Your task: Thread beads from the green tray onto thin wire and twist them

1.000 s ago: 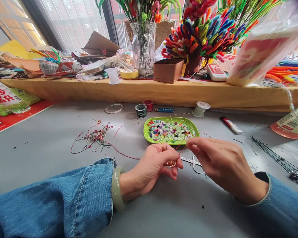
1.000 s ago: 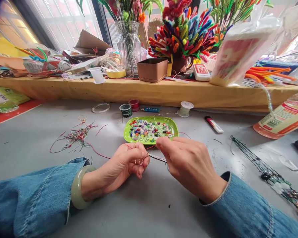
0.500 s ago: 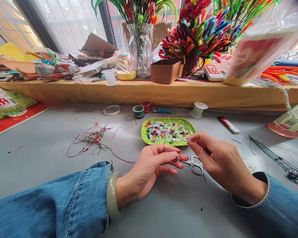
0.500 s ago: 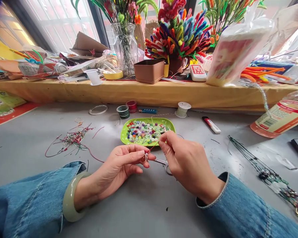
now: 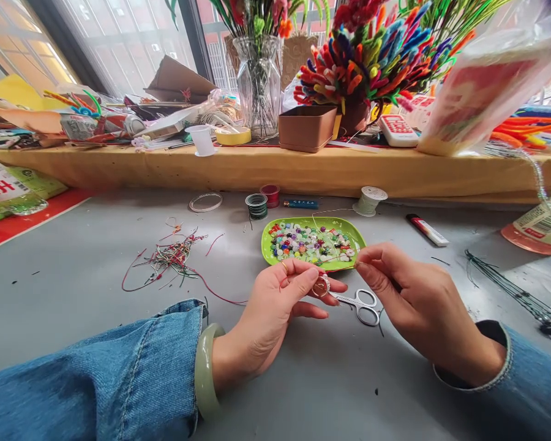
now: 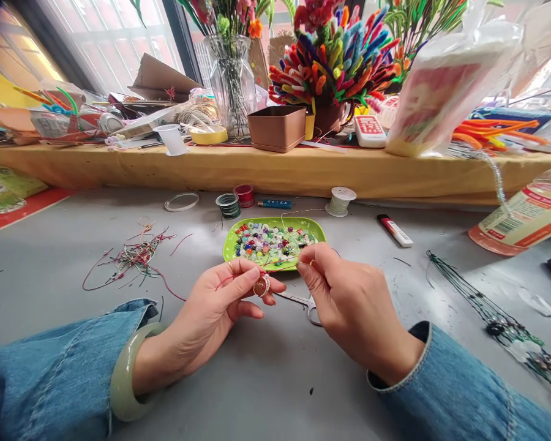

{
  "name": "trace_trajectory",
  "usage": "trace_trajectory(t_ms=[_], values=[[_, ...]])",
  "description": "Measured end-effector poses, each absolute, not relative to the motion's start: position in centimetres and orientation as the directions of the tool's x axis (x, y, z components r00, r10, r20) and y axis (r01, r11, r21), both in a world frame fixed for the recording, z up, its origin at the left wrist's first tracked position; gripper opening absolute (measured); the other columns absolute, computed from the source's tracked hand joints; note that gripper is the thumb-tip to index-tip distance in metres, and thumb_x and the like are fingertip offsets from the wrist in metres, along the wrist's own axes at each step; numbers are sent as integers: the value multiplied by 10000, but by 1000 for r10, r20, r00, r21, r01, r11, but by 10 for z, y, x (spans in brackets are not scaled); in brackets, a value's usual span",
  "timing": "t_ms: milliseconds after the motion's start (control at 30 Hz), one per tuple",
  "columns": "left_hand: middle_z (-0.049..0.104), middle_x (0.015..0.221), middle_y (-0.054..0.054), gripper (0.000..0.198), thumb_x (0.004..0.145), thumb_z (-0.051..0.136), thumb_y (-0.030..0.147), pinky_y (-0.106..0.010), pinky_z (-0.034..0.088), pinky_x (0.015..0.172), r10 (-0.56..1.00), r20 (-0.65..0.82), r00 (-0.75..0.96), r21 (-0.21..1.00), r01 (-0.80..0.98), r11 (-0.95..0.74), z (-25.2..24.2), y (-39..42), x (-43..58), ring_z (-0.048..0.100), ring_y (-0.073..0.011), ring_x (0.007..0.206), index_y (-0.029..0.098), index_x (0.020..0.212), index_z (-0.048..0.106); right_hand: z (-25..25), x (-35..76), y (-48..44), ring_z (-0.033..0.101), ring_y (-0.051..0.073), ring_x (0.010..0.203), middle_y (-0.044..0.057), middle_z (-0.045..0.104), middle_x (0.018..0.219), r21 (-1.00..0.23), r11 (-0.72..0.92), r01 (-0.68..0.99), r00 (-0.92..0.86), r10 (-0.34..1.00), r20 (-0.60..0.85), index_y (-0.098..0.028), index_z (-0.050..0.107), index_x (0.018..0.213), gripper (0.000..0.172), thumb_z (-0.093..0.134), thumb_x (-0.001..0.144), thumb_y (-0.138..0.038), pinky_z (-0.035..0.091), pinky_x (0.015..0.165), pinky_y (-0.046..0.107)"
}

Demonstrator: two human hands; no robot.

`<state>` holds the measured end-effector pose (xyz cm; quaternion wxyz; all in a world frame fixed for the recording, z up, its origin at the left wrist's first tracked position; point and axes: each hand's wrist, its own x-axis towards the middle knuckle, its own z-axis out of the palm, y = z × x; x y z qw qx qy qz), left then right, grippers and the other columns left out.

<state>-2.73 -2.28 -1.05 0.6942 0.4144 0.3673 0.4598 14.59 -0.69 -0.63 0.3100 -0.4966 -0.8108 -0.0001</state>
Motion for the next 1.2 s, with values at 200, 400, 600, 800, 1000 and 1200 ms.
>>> trace_trajectory(t_ms=[200,400,600,800,1000,1200], values=[[631,798,-75,196,745,502,335,-197,447,532,943,-148,298,916,-319,244,-12,-22,-28,563,-127,705,140,765,497,-1,145,-5,492,115,571,7,565,712,-289,450,845,-246,807,536,-199,544,816,121,460,787,-280,366,527,247],[605,816,-59,190,745,507,324,-191,454,531,949,-124,289,939,-275,207,-12,-23,-27,551,-114,697,137,776,514,2,138,-15,486,102,594,57,541,971,-325,576,750,-269,715,645,-202,522,1011,265,522,746,-210,422,590,257],[539,763,-10,171,733,524,314,-196,456,518,961,-96,260,953,-256,164,-12,-23,-27,543,-100,646,147,768,516,-1,129,-20,552,96,708,7,605,849,-530,643,553,-446,766,463,-207,561,937,192,509,760,-156,446,657,212],[511,615,19,181,745,509,332,-197,439,519,961,-112,251,959,-225,171,-13,-23,-29,527,-80,537,153,764,483,3,129,-19,553,71,644,-38,620,720,-654,551,518,-381,833,400,-207,593,804,103,520,751,-157,432,602,174],[511,596,28,179,758,495,330,-186,420,512,963,-106,249,953,-250,170,-14,-24,-28,516,-60,480,152,764,471,8,129,-20,517,67,586,-50,594,683,-724,428,541,-382,892,242,-216,573,791,112,460,793,-221,389,512,172],[512,636,27,151,778,470,299,-182,414,521,958,-93,271,947,-273,169,-12,-25,-28,510,-47,480,150,758,456,8,128,-19,503,96,661,-32,555,709,-775,353,523,-412,901,132,-211,514,787,132,395,826,-251,392,587,206]])
